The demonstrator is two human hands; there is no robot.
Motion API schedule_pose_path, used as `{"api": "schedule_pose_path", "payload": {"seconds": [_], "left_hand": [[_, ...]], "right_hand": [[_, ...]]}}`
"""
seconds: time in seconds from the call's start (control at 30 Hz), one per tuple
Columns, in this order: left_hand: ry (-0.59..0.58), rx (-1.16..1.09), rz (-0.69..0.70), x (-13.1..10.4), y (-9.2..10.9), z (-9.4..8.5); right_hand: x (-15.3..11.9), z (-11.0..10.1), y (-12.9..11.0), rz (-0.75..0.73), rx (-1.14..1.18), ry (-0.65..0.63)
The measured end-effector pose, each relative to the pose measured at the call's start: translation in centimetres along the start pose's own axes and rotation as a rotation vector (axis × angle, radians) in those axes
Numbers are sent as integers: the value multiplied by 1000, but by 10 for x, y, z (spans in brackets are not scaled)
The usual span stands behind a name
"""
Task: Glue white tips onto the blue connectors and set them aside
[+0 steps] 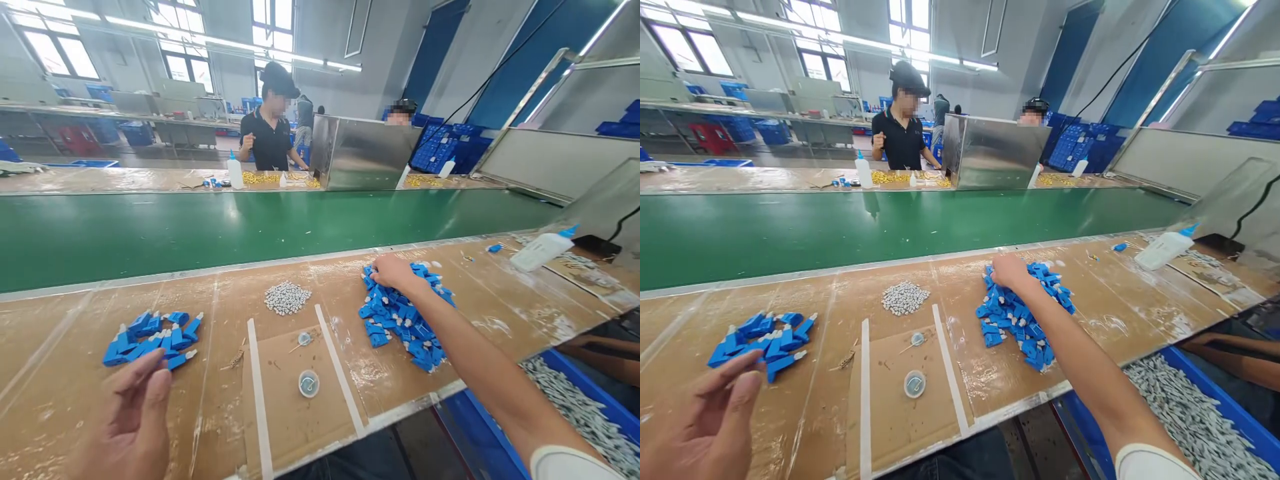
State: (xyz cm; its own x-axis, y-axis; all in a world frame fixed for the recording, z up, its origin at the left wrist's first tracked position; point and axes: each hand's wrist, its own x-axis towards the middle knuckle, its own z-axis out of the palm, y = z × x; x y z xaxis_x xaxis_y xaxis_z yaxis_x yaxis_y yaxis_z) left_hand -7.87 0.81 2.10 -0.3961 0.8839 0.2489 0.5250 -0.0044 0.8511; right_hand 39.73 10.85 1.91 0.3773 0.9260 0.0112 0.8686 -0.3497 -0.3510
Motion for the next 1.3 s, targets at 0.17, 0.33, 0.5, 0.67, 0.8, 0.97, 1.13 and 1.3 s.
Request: {"api": "schedule_pose_path", "payload": {"seconds": [0.17, 0.33, 0.5, 0.67, 0.8, 0.97, 1.13, 1.3], "left_hand": [[-147, -139, 50, -26, 20, 12], [-521, -435, 0, -47, 54, 39], [-1168, -985, -445, -63, 93, 78], [-1326, -1290, -865, -68, 97, 91], [-1089, -1311, -894, -53, 73, 76], [-699, -1255, -997, -40, 30, 57], [-667, -1187, -1072, -48, 11, 56], [-648, -1186, -1092, -49, 8, 58]], "right_hand": [[-16, -15, 3, -68, 258, 40], [-82, -25, -20, -211, 668, 25], [-152, -9, -68, -305, 1420, -358], [-177, 3, -94, -311, 1470, -595], [-188, 24, -82, -254, 1320, -385], [-214, 77, -62, -76, 973, -275], [-229, 102, -71, -65, 1001, -342], [-226, 101, -81, -114, 991, -329]]}}
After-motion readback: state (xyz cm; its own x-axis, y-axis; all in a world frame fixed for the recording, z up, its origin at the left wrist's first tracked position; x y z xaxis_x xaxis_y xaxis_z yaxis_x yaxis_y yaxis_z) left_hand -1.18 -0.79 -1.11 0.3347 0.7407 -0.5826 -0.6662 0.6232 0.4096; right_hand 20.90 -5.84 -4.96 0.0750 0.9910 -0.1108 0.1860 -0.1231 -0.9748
